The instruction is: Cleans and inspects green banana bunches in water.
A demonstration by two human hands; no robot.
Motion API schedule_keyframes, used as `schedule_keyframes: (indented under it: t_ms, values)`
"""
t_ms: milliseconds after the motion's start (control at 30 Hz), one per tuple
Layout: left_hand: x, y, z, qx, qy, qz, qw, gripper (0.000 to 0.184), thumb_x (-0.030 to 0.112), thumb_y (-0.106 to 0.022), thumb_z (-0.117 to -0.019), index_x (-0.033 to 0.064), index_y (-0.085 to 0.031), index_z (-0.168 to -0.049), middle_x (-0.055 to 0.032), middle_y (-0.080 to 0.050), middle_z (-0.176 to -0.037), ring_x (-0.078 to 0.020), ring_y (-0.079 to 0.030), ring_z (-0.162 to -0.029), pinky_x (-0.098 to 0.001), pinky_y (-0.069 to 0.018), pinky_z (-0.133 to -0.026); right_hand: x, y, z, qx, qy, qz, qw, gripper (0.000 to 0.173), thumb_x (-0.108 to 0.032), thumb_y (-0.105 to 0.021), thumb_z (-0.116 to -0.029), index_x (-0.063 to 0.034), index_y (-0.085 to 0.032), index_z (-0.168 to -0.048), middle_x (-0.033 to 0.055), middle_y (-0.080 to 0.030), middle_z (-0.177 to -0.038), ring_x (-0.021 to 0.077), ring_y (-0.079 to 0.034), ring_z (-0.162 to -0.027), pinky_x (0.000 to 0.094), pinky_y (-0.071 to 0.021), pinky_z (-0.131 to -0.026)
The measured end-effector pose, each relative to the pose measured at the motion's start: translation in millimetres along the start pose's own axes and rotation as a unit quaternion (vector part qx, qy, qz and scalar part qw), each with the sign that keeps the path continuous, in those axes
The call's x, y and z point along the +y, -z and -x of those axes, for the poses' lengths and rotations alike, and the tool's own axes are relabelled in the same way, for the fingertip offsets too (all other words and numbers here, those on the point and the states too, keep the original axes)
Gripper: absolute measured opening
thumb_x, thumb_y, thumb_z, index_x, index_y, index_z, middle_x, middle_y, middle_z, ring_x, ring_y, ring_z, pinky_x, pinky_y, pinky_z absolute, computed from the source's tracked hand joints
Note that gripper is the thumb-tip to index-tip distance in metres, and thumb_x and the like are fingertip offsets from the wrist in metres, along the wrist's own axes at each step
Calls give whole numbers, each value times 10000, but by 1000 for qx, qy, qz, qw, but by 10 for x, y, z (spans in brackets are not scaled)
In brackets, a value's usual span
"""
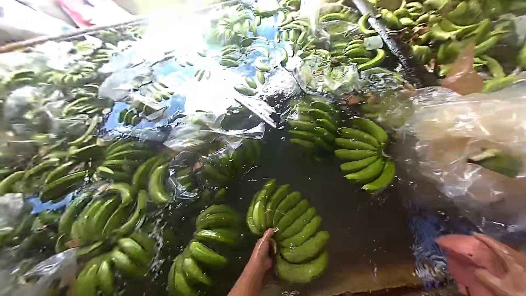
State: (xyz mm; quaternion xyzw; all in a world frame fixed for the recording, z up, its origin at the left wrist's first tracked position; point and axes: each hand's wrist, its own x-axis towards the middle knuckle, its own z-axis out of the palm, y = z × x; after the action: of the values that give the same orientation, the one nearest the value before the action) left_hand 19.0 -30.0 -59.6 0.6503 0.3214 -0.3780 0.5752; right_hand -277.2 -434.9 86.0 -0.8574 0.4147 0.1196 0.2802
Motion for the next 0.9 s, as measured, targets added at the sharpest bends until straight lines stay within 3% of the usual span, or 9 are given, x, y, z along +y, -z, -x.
schedule_keyframes:
  t_ms: [100,233,333,433,500,600,700,800,900]
  values:
    - [-3,-117,97,-30,5,20,999,238,255,-546,-1045,58,-597,-922,-42,-572,-680,-168,-576,-608,-366,-523,-609,-907,-533,-420,-8,148,-117,982,865,-238,-749,-734,12,-462,-1511,324,-460,-1491,478,-454,-1376,606,-379,-1131]
    - [-66,-224,291,-50,8,64,997,268,242,-544,-1051,38,-613,-891,-63,-623,-697,-166,-621,-626,-347,-547,-605,-2001,-1866,-817,-67,82,-143,984,917,-331,-826,-821,9,-386,-1551,337,-376,-1546,483,-407,-1421,574,-371,-1171]
    - [-92,-239,344,-58,9,90,994,309,267,-467,-1087,29,-621,-964,-72,-645,-752,-172,-644,-678,-362,-568,-649,-2580,-2456,-399,-161,144,-98,971,682,-353,-681,-932,-13,-504,-1497,256,-495,-1517,405,-433,-1440,556,-309,-1211]
    - [-137,-173,374,-91,-27,103,990,386,290,-263,-1130,75,-578,-1068,-7,-659,-757,-96,-641,-647,-280,-566,-599,-2667,-2337,-164,-215,184,-100,954,554,-187,-730,-866,33,-614,-1362,266,-580,-1408,417,-523,-1351,573,-391,-1151]
    - [-151,-174,430,-73,-19,126,989,261,197,-378,-1092,48,-591,-1072,-37,-642,-802,-131,-632,-711,-325,-555,-666,-2562,-2088,-420,-223,194,44,954,456,-165,-676,-925,-15,-621,-1352,266,-581,-1399,443,-547,-1319,619,-438,-1080]
    - [-164,-216,496,-82,24,120,989,244,214,-444,-1067,24,-592,-1100,-90,-673,-866,-197,-674,-792,-399,-580,-706,-2425,-1919,-861,-83,192,99,973,416,-103,-650,-909,-52,-678,-1321,255,-608,-1390,468,-534,-1332,656,-425,-1077]
    - [-185,-315,472,-109,13,152,982,284,230,-379,-1073,53,-599,-1044,-70,-690,-835,-184,-685,-766,-384,-585,-676,-2600,-2025,-585,-127,113,42,984,481,-66,-662,-877,18,-620,-1349,272,-560,-1418,441,-518,-1346,594,-453,-1075]
    - [-137,-386,439,-128,-17,190,973,342,208,-303,-1082,93,-599,-954,-16,-690,-759,-120,-690,-695,-305,-595,-634,-2663,-2075,-16,-189,140,-12,972,430,-62,-700,-858,45,-658,-1273,288,-612,-1305,436,-586,-1250,559,-496,-1027]
    - [-123,-323,432,-123,-11,195,973,240,182,-376,-1056,66,-584,-1031,-50,-699,-838,-151,-702,-793,-356,-606,-728,-2338,-1915,-217,-83,201,54,975,367,-67,-695,-866,27,-701,-1220,281,-658,-1258,448,-632,-1202,582,-546,-957]
